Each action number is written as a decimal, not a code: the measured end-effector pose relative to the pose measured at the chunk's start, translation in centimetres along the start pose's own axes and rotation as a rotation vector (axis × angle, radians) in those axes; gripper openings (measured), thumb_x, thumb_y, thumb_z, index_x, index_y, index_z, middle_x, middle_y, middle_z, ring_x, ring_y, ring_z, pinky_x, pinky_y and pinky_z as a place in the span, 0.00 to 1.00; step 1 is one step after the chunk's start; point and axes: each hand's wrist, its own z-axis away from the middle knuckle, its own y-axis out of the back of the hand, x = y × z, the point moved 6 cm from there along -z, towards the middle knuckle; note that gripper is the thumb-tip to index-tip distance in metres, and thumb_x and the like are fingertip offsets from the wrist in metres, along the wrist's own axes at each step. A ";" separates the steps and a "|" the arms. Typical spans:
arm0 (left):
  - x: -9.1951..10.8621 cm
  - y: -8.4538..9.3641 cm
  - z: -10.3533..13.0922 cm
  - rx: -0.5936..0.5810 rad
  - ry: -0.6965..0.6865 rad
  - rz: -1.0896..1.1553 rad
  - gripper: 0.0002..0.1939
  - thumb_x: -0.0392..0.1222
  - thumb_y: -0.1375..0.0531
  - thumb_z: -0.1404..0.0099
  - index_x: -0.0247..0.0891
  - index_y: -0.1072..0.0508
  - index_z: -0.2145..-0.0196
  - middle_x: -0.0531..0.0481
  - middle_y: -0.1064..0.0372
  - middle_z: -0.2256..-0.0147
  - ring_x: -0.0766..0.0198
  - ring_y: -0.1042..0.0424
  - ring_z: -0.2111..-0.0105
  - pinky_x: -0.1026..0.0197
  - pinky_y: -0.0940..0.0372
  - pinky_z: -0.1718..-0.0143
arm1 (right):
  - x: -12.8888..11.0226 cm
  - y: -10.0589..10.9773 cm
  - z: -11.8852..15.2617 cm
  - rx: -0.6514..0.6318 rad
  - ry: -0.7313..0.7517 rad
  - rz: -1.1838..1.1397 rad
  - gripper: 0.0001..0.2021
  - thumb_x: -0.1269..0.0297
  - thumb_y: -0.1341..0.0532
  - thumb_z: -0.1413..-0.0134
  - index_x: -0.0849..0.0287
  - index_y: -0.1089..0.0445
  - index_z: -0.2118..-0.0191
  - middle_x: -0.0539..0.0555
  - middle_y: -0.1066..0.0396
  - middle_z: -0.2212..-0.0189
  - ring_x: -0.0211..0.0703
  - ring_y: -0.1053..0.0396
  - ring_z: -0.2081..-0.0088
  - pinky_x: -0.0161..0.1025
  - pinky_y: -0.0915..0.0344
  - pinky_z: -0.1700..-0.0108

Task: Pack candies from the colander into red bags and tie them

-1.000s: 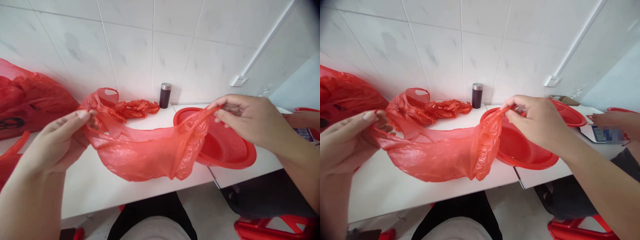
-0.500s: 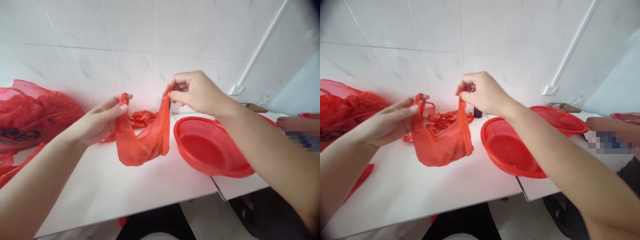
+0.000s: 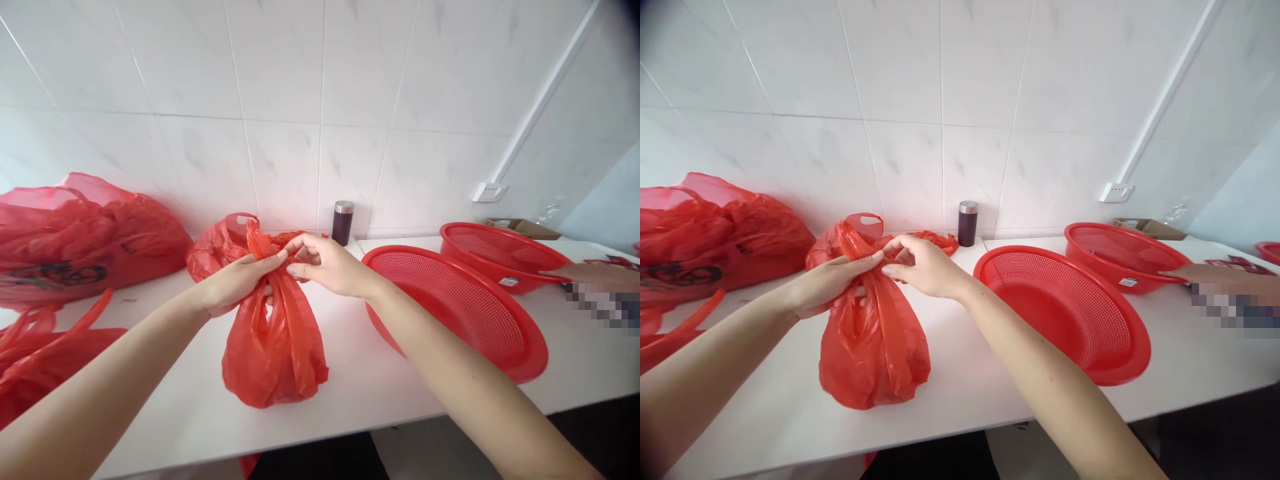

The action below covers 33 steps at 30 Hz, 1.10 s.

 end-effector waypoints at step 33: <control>-0.3 0.1 1.2 0.175 -0.493 -0.710 0.10 0.39 0.47 0.37 0.43 0.29 0.59 0.47 0.30 0.55 0.57 0.30 0.55 0.57 0.35 0.55 | 7.2 -5.1 1.7 0.140 -0.171 -0.475 0.08 0.61 0.42 0.43 0.56 0.32 0.60 0.50 0.30 0.65 0.39 0.32 0.62 0.38 0.36 0.57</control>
